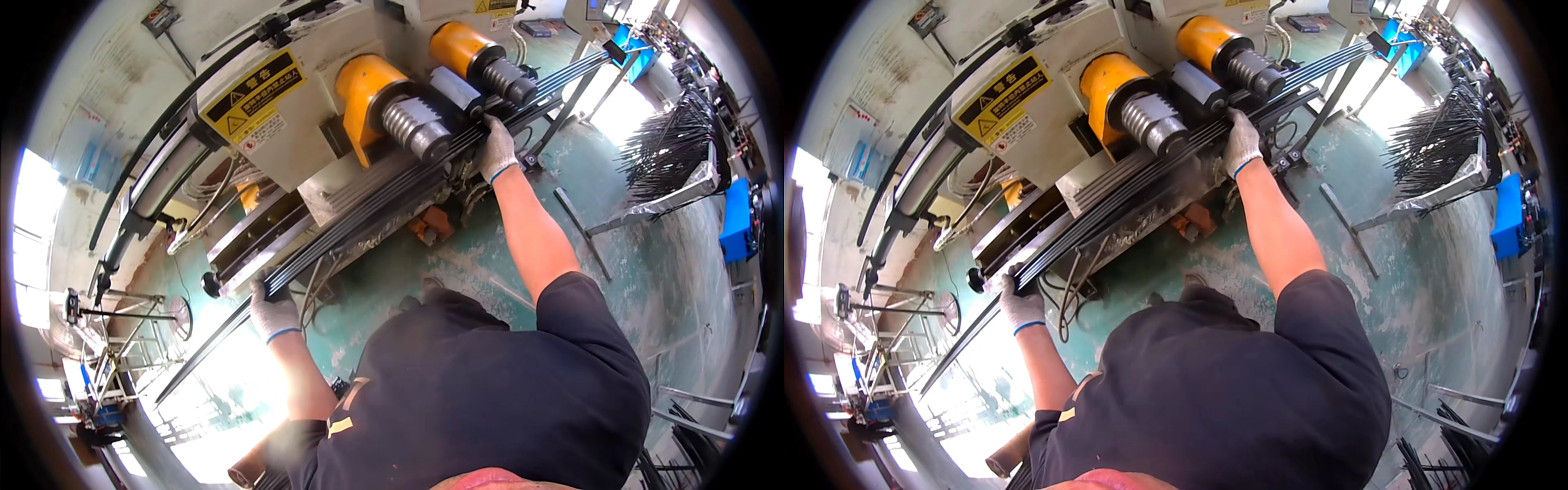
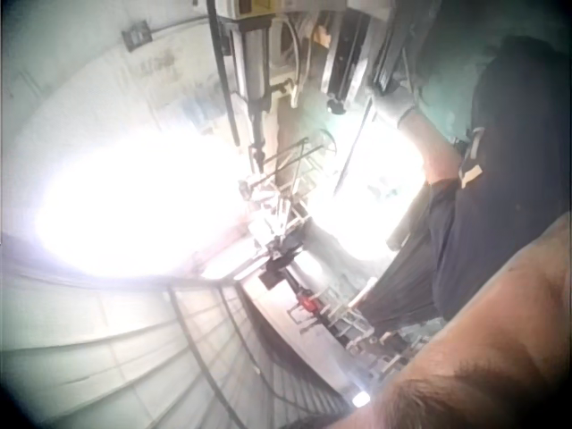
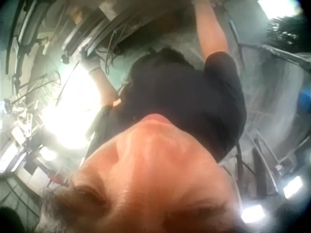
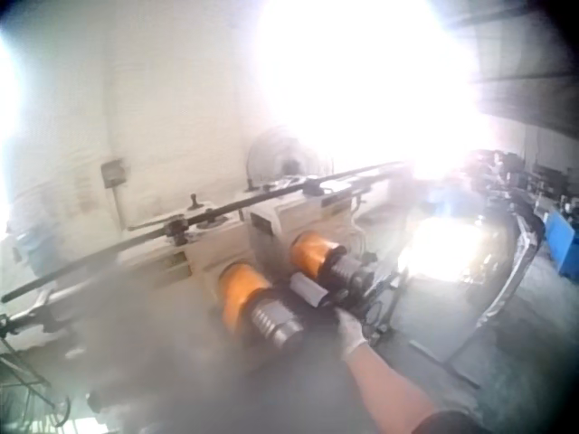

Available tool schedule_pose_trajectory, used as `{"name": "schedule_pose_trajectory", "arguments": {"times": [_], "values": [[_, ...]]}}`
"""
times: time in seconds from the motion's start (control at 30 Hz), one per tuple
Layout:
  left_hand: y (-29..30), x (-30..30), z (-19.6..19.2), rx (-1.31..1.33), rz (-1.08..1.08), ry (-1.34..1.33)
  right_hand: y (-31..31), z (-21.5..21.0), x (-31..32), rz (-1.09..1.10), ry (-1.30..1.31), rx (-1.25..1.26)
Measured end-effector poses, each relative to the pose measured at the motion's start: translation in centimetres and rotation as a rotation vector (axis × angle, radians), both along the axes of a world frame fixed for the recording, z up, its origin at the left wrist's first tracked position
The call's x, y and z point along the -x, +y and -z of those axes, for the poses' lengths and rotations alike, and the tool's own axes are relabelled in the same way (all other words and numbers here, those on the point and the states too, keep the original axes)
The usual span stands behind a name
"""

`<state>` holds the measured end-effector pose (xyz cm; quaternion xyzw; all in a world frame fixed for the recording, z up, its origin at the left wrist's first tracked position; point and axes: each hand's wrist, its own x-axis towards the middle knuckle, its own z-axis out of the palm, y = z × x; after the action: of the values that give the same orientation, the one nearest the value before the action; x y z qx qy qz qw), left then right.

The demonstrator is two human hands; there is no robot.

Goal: The person repeatedly feeds bundles of straight metal rods into a bending machine, bends them, and stacks the bent rods on a nearby rack. The person wears gloves and handles the rods by hand throughout the process.

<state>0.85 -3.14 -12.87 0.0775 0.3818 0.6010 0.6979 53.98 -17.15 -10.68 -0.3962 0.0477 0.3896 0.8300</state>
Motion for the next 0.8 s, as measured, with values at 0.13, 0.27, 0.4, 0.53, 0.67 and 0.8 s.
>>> {"name": "schedule_pose_trajectory", "arguments": {"times": [0.13,0.27,0.4,0.53,0.67,0.8], "values": [[0.3,-6.9,-0.7,-0.032,0.191,0.009,1.5,3.0,-2.2,0.036,-0.211,0.045],[-0.3,-11.8,-3.1,0.059,0.231,-0.177,3.6,5.6,-2.7,0.135,-0.402,0.215],[-0.3,-9.8,-4.9,-0.173,0.431,-0.354,4.1,6.2,-4.9,0.133,-0.304,0.263],[5.2,-1.0,-0.7,-0.119,0.051,-0.148,3.8,5.4,-5.2,0.16,-0.722,0.527],[6.9,1.1,1.7,-0.181,0.028,0.032,5.0,6.3,-4.4,0.259,-0.265,0.353],[5.9,-2.1,2.1,-0.243,0.079,-0.007,4.7,5.6,-3.0,0.236,-0.34,0.374]]}}
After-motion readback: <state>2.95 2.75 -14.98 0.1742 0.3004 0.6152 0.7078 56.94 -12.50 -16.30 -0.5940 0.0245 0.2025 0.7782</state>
